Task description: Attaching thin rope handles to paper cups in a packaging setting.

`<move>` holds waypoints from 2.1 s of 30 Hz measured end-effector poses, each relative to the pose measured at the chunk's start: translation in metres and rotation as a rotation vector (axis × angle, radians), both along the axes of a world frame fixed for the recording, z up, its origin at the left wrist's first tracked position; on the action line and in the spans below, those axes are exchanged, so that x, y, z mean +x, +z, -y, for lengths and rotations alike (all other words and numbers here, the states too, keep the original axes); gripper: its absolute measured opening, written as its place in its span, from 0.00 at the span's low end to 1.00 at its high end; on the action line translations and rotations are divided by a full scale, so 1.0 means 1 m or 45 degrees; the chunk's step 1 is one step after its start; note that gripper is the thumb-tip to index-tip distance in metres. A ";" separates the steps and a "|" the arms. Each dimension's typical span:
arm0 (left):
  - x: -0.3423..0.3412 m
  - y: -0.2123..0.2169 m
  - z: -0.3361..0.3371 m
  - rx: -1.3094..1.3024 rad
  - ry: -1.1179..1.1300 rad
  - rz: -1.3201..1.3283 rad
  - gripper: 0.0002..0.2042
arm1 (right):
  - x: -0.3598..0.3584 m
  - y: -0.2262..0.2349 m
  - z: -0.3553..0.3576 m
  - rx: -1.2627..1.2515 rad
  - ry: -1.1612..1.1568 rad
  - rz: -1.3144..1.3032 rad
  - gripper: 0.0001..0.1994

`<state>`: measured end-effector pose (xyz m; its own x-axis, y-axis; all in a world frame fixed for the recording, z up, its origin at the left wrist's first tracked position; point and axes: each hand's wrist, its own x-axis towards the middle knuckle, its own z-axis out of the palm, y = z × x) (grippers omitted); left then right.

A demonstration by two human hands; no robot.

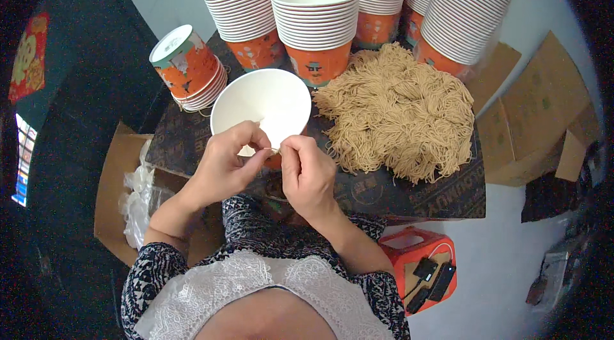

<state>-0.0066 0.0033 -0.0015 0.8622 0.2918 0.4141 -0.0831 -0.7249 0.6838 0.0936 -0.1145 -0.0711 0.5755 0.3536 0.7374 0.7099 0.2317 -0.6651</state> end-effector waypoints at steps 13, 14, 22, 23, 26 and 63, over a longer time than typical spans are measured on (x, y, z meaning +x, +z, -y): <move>0.000 -0.001 -0.004 0.132 -0.154 0.067 0.08 | -0.001 -0.004 -0.006 0.015 0.071 -0.156 0.08; 0.000 -0.002 -0.001 0.132 -0.154 0.066 0.08 | -0.001 -0.004 -0.006 0.012 0.086 -0.177 0.08; 0.004 -0.002 -0.004 0.156 -0.134 0.079 0.07 | 0.002 -0.001 -0.004 0.013 0.100 -0.175 0.07; 0.005 -0.002 -0.005 0.156 -0.133 0.079 0.07 | 0.002 0.002 -0.003 0.000 0.092 -0.146 0.07; 0.005 -0.004 -0.007 0.196 -0.120 0.131 0.04 | 0.003 0.001 0.000 -0.005 0.062 -0.031 0.07; -0.014 -0.010 0.001 0.460 0.020 0.327 0.14 | -0.006 0.005 0.006 -0.108 0.272 -0.348 0.03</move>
